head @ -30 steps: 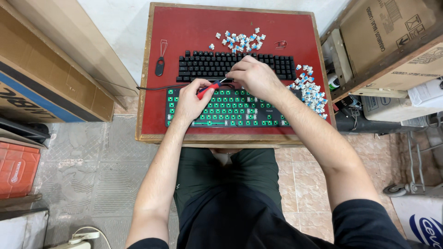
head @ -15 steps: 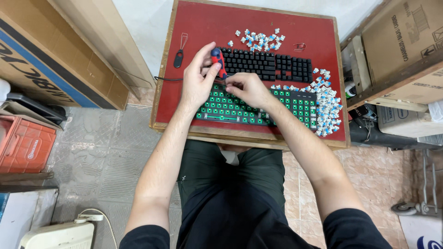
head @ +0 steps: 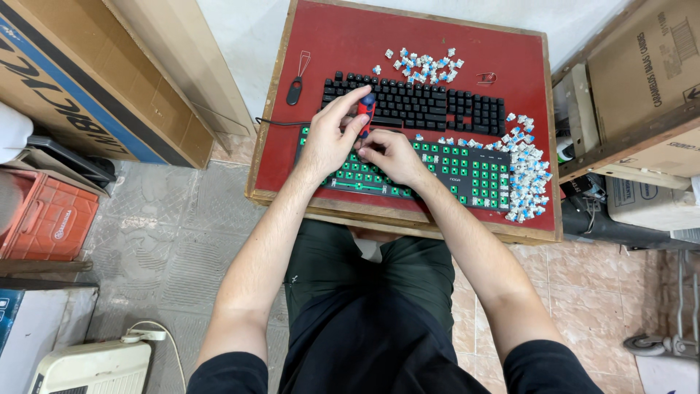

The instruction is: The person uses a screwdriver to remove switches from a mechanical keyboard. They then lift the keyboard case and place it aside, leaving the green PCB exposed on the table.

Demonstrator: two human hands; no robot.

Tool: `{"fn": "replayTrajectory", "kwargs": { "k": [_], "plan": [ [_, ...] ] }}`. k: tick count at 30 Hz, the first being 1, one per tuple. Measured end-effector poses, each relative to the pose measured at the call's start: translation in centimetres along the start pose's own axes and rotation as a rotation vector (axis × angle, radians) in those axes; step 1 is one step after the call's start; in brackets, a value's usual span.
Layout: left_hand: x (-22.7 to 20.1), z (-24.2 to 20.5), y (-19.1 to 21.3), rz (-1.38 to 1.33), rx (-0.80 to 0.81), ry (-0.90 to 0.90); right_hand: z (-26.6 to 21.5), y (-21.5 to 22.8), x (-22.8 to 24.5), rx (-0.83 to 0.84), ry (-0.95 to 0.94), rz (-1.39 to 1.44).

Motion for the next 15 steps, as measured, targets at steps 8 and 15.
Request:
{"fn": "replayTrajectory", "kwargs": {
  "k": [8,15],
  "plan": [
    [-0.1,-0.5,0.2,-0.036,0.012,0.026,-0.6,0.2,1.5,-0.029,0.046,-0.087],
    [-1.2,-0.1,0.7,-0.059,0.047,-0.007,-0.7,-0.1,1.0,-0.056,0.035,-0.077]
  ]
}}
Point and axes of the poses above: each hand's wrist, its own z-axis towards the middle knuckle, its own y-axis out of the back of the hand, x = y × z, the point moved 5 cm from there along z, towards the middle knuckle, and after that the axes turned 12 degrees about -y, right-handed, at the moved point
